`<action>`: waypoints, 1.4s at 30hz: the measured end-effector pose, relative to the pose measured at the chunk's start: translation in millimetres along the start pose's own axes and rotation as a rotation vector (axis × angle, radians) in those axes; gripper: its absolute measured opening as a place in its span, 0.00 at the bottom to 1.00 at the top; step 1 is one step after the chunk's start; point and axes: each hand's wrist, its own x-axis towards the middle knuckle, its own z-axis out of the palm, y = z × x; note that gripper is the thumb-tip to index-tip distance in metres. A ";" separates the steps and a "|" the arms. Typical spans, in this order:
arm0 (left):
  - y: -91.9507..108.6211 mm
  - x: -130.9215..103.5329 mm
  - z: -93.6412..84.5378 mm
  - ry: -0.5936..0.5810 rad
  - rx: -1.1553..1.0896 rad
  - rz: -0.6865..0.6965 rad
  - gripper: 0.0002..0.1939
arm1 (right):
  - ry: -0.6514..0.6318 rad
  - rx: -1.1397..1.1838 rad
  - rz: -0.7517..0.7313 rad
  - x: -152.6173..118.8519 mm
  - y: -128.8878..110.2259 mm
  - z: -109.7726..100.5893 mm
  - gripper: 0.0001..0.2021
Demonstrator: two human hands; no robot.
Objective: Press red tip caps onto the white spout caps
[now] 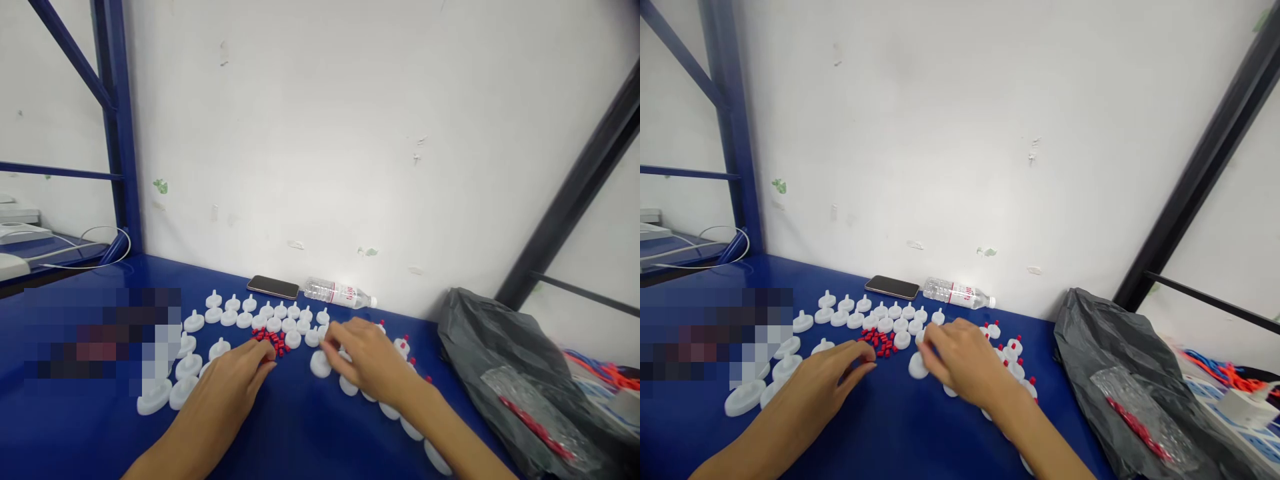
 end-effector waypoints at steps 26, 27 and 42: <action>5.7 -4.3 -0.7 0.178 -0.338 0.322 0.12 | -0.036 0.502 0.174 -10.0 -46.4 31.9 0.26; 6.0 -4.4 -0.2 0.168 -0.326 0.328 0.13 | -0.024 0.474 0.145 -9.9 -46.6 32.1 0.26; 11.2 -8.1 -5.6 0.172 -0.484 0.362 0.15 | 0.191 0.371 -0.030 -11.9 -44.9 36.6 0.21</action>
